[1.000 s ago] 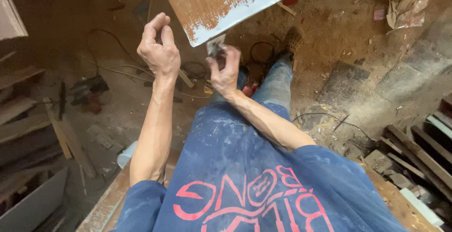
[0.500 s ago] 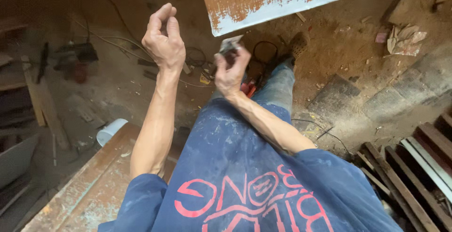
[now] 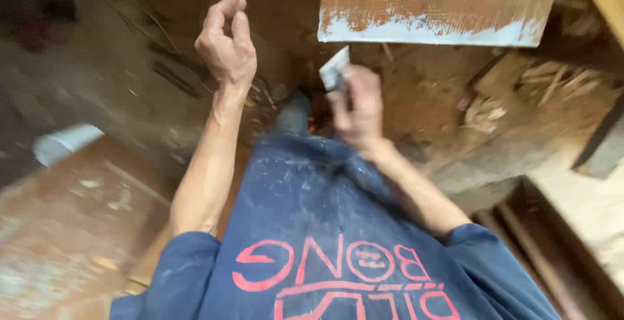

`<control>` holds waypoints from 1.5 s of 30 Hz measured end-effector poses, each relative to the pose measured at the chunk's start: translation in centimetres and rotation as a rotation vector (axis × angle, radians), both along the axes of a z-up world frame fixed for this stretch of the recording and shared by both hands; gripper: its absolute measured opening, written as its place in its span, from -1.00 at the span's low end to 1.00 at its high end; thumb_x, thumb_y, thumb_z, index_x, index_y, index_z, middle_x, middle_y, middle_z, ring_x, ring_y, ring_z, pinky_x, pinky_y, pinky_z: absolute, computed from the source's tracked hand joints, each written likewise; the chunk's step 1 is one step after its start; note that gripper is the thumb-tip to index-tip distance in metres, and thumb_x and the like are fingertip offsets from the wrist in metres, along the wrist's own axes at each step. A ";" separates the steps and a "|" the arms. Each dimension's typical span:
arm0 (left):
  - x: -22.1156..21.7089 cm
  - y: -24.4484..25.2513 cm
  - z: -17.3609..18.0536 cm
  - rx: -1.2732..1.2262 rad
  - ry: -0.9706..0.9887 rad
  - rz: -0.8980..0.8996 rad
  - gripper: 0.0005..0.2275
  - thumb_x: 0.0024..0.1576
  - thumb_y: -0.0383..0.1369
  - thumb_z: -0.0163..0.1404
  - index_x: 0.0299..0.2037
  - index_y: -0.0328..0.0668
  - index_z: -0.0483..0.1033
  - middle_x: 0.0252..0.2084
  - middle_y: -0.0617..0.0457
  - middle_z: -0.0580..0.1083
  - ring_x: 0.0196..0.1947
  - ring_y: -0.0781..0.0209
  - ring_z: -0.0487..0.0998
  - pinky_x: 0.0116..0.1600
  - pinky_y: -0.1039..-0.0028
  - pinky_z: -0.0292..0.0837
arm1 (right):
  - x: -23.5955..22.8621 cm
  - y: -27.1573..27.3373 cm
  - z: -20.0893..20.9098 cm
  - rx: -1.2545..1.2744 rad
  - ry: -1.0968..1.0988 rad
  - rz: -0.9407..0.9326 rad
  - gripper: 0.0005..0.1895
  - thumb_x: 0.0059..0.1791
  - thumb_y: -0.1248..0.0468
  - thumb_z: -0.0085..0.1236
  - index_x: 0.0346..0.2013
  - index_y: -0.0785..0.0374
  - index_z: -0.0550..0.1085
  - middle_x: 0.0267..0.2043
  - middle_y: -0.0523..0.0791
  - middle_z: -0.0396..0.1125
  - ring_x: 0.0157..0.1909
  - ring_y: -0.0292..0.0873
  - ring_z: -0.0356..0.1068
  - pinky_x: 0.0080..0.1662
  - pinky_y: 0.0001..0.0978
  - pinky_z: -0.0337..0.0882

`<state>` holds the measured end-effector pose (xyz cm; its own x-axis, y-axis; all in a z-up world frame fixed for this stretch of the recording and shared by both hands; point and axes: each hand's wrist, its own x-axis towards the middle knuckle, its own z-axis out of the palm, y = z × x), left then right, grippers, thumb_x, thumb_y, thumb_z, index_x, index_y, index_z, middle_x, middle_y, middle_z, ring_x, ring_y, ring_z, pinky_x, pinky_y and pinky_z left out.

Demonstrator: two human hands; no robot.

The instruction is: The person mixes a white paste on a small board using a putty knife, then applies the paste to the edges and surface of a wooden board. The person spreads the paste evenly along the edges and face of the board.

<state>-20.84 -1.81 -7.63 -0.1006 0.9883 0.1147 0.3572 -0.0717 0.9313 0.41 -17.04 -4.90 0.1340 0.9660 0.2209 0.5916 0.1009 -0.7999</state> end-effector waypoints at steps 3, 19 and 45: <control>0.2 -2.2 -0.3 0.070 0.112 0.051 -0.81 0.24 -0.53 0.03 0.02 -0.29 0.59 -0.09 -0.05 0.65 -0.06 0.12 0.70 0.08 0.38 0.63 | 8.3 4.4 4.9 -0.848 0.332 -0.151 -0.43 -0.03 0.17 0.23 0.26 0.02 0.31 0.11 -0.13 0.17 0.08 -0.08 0.42 -0.22 -0.09 0.49; 1.3 -12.8 -4.3 -0.023 0.097 0.398 -0.83 0.22 -0.53 0.06 -0.01 -0.24 0.59 -0.10 -0.04 0.65 -0.07 0.09 0.70 0.08 0.33 0.59 | 14.8 18.4 5.1 0.117 -1.048 1.033 -0.51 0.13 0.58 0.05 0.10 -0.10 0.62 0.24 -0.20 0.40 0.23 -0.12 0.27 0.24 -0.13 0.31; 5.9 -10.6 -4.6 0.010 0.084 0.402 -0.83 0.21 -0.52 0.08 -0.03 -0.18 0.61 -0.15 0.03 0.66 -0.16 0.18 0.67 -0.02 0.37 0.60 | 12.2 22.0 5.6 0.294 -1.286 1.033 -0.51 0.07 0.44 0.09 0.17 -0.21 0.59 0.22 -0.10 0.44 0.06 -0.10 0.35 -0.16 -0.35 0.49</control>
